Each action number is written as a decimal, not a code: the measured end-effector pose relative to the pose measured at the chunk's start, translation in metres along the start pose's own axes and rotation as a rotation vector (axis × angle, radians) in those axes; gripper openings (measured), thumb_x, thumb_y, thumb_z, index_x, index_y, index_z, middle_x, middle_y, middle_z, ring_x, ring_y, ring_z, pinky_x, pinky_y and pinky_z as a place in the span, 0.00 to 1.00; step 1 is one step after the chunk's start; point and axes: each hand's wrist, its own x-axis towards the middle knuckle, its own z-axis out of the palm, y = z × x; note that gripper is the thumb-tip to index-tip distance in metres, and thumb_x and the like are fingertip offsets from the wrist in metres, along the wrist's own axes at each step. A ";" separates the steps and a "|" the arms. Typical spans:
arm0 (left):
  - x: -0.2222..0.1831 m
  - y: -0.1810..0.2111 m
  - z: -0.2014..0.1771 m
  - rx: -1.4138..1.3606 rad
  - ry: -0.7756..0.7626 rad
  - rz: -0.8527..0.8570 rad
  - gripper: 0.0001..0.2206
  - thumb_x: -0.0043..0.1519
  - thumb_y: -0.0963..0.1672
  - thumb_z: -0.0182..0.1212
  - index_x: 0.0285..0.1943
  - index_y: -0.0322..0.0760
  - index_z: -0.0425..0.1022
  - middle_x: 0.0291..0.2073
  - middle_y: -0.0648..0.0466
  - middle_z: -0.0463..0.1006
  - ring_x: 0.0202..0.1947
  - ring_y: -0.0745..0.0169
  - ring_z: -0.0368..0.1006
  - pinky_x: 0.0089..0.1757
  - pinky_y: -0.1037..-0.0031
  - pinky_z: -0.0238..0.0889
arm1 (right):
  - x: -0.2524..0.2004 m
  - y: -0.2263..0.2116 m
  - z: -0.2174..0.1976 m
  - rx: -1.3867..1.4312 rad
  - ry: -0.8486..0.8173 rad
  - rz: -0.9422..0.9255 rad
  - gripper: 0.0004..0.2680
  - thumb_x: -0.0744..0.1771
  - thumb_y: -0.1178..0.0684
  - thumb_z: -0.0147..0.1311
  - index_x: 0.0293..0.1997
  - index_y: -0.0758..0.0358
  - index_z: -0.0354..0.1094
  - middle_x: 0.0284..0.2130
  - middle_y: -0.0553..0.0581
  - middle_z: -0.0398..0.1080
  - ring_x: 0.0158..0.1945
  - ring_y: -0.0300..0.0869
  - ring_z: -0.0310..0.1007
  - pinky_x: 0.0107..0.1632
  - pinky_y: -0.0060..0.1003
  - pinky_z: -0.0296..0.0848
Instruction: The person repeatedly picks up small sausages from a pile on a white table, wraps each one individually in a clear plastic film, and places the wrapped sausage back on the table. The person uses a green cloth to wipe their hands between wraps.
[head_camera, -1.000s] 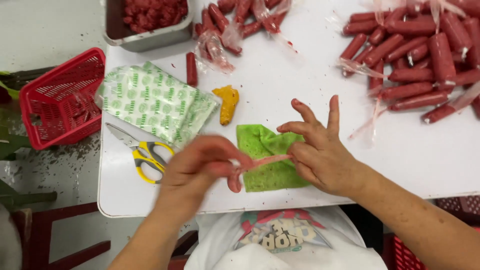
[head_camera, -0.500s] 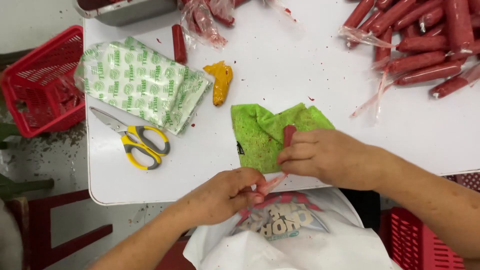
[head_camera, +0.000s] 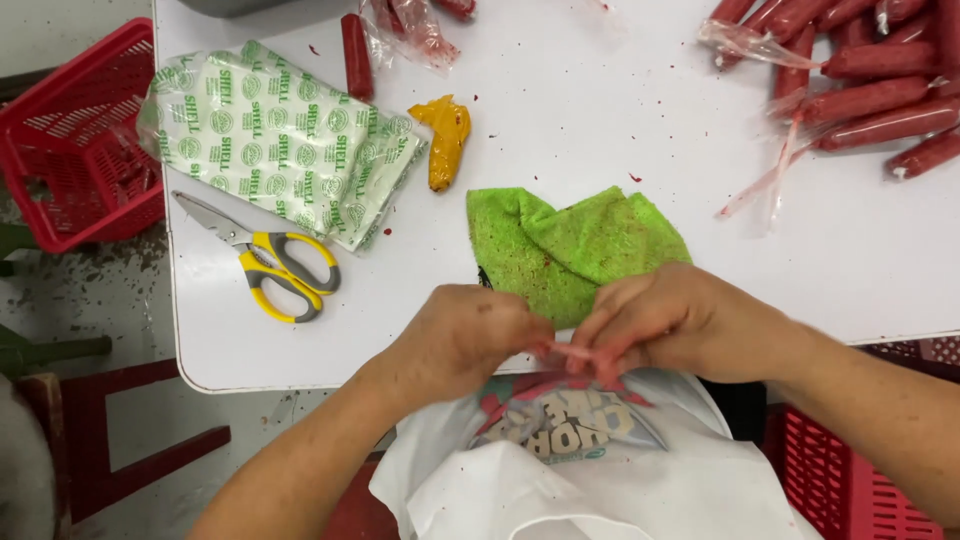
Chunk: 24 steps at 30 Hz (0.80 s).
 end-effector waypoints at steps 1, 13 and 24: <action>0.003 -0.008 0.016 0.002 -0.001 0.008 0.09 0.60 0.40 0.67 0.45 0.49 0.76 0.26 0.62 0.76 0.24 0.63 0.73 0.27 0.71 0.61 | -0.003 0.006 0.011 -0.006 0.005 -0.002 0.04 0.65 0.56 0.57 0.32 0.60 0.78 0.36 0.56 0.81 0.40 0.42 0.82 0.45 0.36 0.80; 0.053 0.010 0.028 0.184 0.659 0.068 0.12 0.67 0.45 0.46 0.34 0.44 0.75 0.21 0.57 0.67 0.18 0.53 0.67 0.24 0.65 0.64 | 0.022 0.015 0.008 -0.540 0.863 -0.278 0.02 0.64 0.58 0.62 0.31 0.60 0.78 0.38 0.56 0.79 0.54 0.56 0.67 0.49 0.36 0.63; 0.053 0.002 0.009 0.162 0.337 0.121 0.20 0.57 0.53 0.63 0.43 0.35 0.67 0.42 0.47 0.69 0.41 0.41 0.74 0.38 0.57 0.73 | 0.024 0.000 -0.020 -0.435 0.133 -0.020 0.07 0.63 0.60 0.58 0.39 0.56 0.80 0.37 0.55 0.82 0.61 0.63 0.64 0.65 0.64 0.54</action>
